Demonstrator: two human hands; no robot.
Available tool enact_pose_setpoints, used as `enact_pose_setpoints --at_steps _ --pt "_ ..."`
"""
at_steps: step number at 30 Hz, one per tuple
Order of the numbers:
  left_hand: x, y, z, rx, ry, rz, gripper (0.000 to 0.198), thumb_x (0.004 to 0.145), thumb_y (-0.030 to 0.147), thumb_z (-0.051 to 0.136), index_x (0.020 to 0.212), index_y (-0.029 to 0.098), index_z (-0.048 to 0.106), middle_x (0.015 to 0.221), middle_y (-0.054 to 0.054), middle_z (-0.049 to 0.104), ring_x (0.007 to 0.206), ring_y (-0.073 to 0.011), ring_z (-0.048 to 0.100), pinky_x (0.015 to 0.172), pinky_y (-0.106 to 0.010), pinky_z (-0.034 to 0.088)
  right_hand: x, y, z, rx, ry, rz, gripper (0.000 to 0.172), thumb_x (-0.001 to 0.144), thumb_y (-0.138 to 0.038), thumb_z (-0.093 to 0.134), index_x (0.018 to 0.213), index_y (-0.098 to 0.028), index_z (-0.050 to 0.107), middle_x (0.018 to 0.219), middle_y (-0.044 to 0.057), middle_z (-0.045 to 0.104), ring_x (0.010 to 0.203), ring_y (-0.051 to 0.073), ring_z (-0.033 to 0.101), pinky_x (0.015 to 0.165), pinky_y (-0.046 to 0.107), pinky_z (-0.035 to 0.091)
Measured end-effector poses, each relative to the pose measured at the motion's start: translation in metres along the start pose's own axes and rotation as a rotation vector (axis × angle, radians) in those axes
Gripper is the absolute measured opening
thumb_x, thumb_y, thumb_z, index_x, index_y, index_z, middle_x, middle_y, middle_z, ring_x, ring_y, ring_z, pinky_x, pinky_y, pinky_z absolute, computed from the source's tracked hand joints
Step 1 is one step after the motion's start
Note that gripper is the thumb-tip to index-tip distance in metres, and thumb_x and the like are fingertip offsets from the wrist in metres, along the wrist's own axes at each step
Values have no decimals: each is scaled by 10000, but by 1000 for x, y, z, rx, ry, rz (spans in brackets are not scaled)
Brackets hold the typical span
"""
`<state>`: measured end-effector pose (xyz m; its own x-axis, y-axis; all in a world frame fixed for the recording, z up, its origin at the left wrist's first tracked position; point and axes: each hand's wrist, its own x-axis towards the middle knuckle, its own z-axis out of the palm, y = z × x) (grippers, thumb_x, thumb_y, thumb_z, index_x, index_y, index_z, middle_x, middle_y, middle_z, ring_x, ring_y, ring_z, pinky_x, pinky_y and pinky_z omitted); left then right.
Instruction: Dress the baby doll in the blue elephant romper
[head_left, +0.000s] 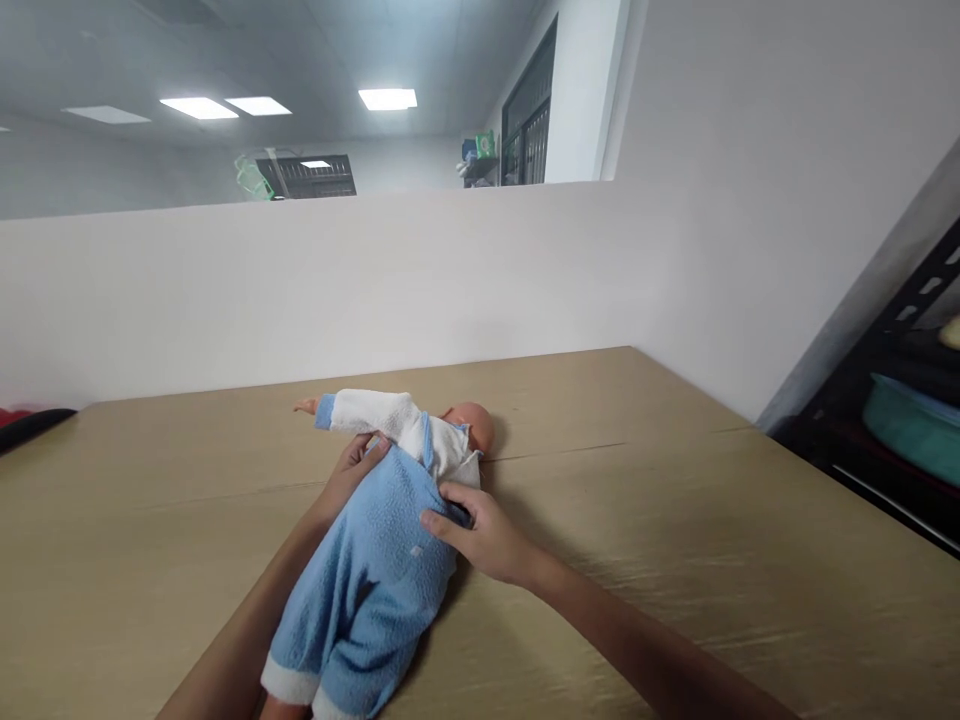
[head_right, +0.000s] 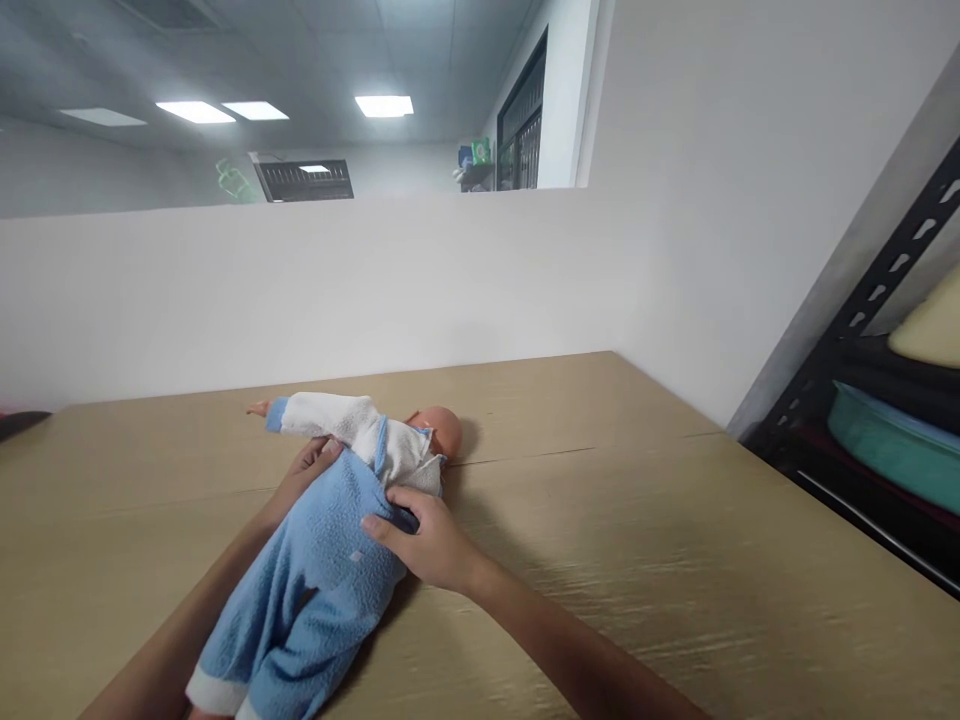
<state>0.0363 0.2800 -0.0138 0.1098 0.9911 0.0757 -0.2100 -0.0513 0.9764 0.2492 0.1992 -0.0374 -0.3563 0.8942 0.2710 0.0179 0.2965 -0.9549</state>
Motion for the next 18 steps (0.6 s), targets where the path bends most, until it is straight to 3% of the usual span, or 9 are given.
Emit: enact_pose_setpoints --at_steps 4,6,8,10,15,18 --pt "1 -1 2 15 16 20 631 557 604 970 954 179 725 824 2 707 726 -168 621 686 -250 514 -5 6 7 -53 333 -8 383 858 -447 793 1071 -231 560 960 -2 596 906 189 579 863 326 477" --pt "2 -2 2 18 18 25 619 567 605 966 942 176 727 824 1 704 739 -167 617 697 -248 512 -6 7 10 -58 407 -36 496 837 -400 813 1207 -251 518 981 -1 584 912 191 583 887 340 494" --pt "2 -3 2 21 17 24 621 568 614 963 944 179 727 814 6 701 735 -165 615 698 -250 513 -6 6 9 -85 371 -74 506 863 -374 783 1291 -266 535 1023 14 598 942 197 590 921 356 498" --pt "1 -3 2 26 14 20 631 561 627 960 946 184 727 799 8 704 729 -173 623 694 -259 517 -3 4 6 -137 321 -95 404 895 -376 745 1266 -271 624 1060 31 610 976 203 594 929 362 493" --pt "0 -1 5 55 20 17 660 525 640 966 941 180 741 792 -13 729 748 -215 664 714 -298 539 4 6 -3 -158 272 -44 237 887 -441 752 1008 -237 750 952 17 584 841 182 555 801 347 470" --pt "0 -1 5 66 29 23 677 519 646 965 963 182 748 839 -36 755 816 -248 698 759 -320 558 4 7 -2 -107 257 -52 262 866 -473 778 840 -214 744 949 20 586 884 188 579 850 352 470"
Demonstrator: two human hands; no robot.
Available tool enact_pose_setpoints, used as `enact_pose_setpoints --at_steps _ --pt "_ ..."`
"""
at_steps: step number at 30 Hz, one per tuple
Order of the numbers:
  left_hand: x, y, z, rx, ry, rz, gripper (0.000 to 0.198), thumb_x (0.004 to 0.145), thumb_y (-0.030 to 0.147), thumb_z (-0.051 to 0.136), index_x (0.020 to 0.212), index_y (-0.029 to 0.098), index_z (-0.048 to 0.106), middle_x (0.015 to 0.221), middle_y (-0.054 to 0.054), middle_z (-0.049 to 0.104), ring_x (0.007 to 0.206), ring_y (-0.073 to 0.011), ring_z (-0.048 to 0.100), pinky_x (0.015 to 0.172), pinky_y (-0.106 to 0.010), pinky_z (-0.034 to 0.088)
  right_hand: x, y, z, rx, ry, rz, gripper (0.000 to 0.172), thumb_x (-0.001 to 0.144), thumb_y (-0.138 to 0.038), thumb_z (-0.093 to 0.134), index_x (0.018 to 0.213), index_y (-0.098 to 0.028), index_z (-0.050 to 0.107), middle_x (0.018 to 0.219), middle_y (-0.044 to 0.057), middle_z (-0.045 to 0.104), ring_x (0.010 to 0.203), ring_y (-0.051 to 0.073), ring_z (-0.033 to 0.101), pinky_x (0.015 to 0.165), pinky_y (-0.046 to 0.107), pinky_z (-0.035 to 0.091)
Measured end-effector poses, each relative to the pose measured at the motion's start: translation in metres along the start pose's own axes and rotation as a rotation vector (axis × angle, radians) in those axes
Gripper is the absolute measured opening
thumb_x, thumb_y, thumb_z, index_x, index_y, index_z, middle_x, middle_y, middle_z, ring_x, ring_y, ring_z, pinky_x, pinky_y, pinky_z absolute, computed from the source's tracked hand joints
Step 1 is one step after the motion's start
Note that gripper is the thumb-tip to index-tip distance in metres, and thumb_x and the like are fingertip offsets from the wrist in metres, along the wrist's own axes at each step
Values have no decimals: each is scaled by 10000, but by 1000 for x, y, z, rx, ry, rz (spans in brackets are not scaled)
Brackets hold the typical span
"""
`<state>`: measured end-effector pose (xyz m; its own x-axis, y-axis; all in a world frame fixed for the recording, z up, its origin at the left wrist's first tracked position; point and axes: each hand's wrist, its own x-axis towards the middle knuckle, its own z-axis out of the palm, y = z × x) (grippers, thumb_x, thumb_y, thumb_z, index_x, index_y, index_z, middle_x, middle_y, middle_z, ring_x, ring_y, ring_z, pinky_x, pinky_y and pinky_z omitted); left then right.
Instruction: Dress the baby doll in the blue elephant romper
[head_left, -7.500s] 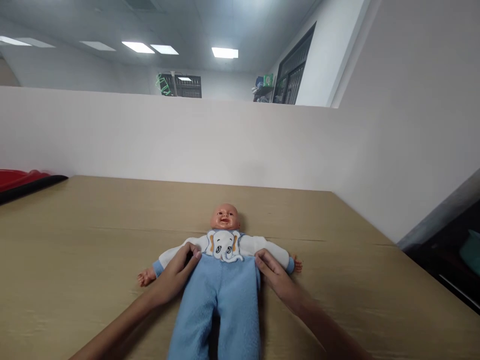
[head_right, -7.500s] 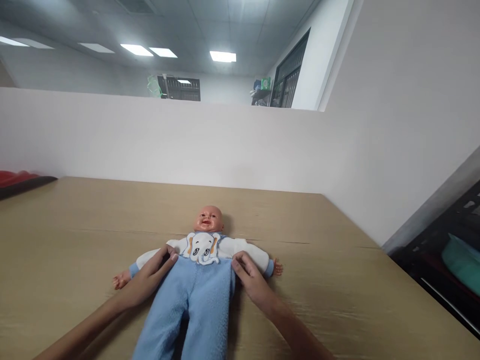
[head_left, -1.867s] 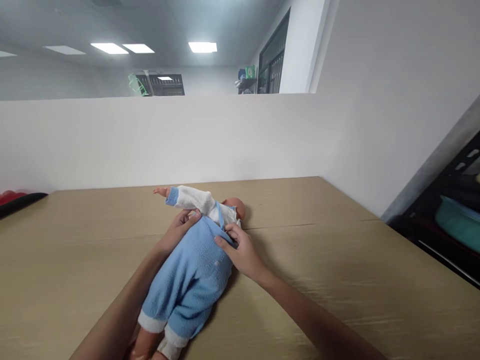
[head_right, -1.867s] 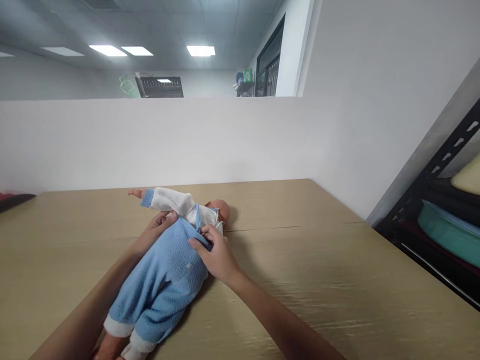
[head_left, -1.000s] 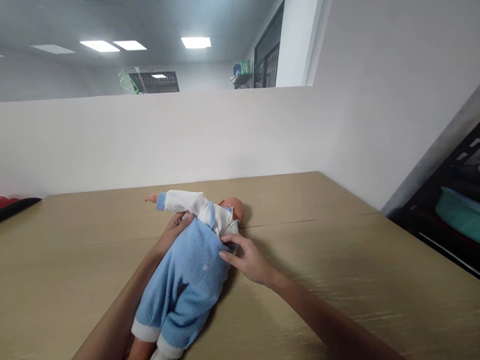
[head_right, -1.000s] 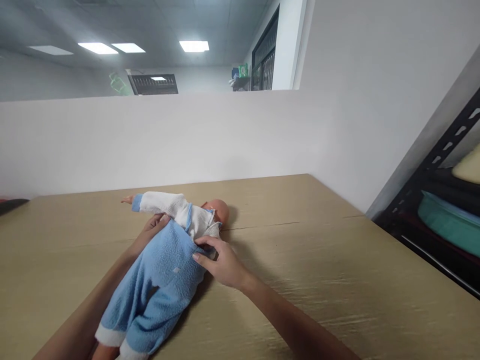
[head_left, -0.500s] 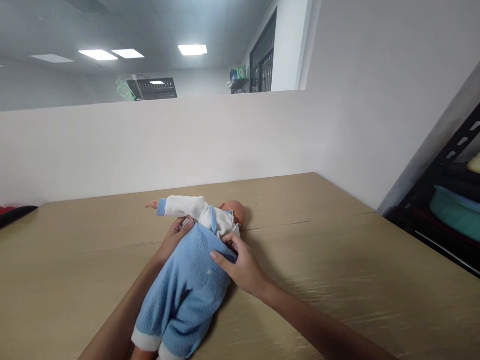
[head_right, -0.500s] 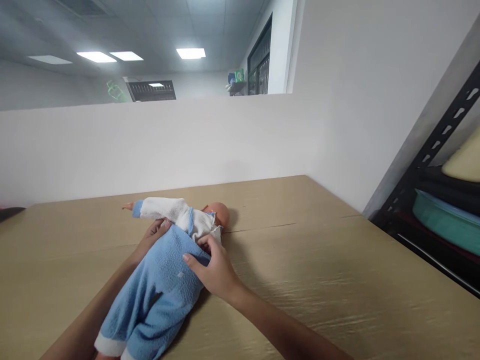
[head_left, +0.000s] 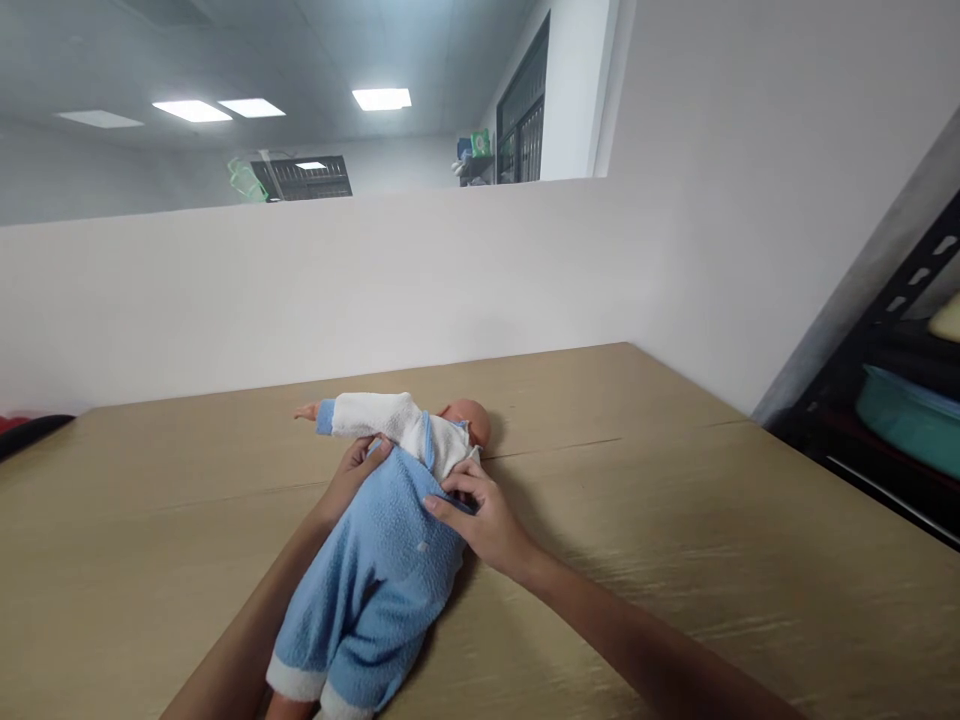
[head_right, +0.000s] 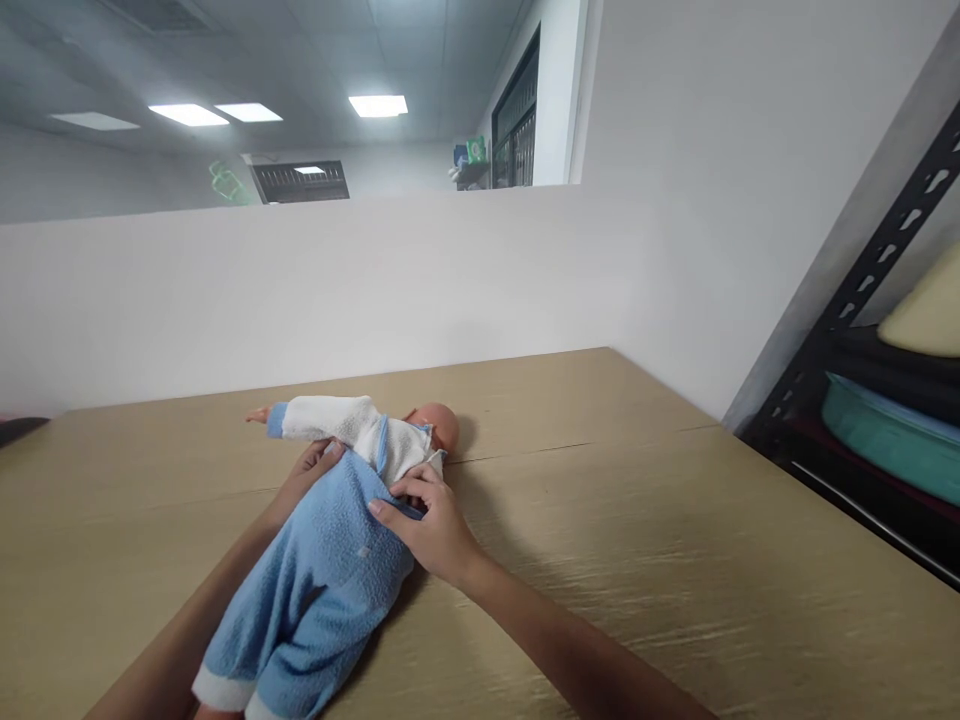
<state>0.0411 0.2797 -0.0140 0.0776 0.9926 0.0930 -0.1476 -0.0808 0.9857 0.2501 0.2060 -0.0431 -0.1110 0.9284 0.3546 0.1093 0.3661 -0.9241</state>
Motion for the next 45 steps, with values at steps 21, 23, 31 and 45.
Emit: enact_pose_setpoints --at_steps 21,23,31,45 --pt "6 -2 -21 125 37 -21 657 544 730 891 935 209 801 1174 -104 794 1300 -392 600 1061 -390 495 26 -22 -94 -577 -379 35 217 712 -354 903 879 -287 782 952 35 692 959 276 620 820 376 450" --pt "5 -2 -23 135 36 -15 622 575 721 879 925 213 799 1181 -107 793 1317 -399 596 1087 -402 487 29 -20 -100 -597 -380 101 251 720 -343 887 932 -276 771 977 36 712 929 259 627 775 349 438" --pt "6 -10 -21 66 61 -40 691 613 725 864 1063 206 788 1300 -110 762 1372 -380 581 1107 -399 484 31 -6 -102 -655 -685 292 446 667 -365 885 1066 -236 731 942 22 752 809 220 662 686 305 447" --pt "5 -8 -6 140 19 -31 691 605 679 910 1050 166 783 1269 -165 784 1293 -413 652 1016 -414 562 28 -16 -95 -533 -609 343 414 769 -595 802 976 -243 736 974 46 779 888 258 695 760 363 505"
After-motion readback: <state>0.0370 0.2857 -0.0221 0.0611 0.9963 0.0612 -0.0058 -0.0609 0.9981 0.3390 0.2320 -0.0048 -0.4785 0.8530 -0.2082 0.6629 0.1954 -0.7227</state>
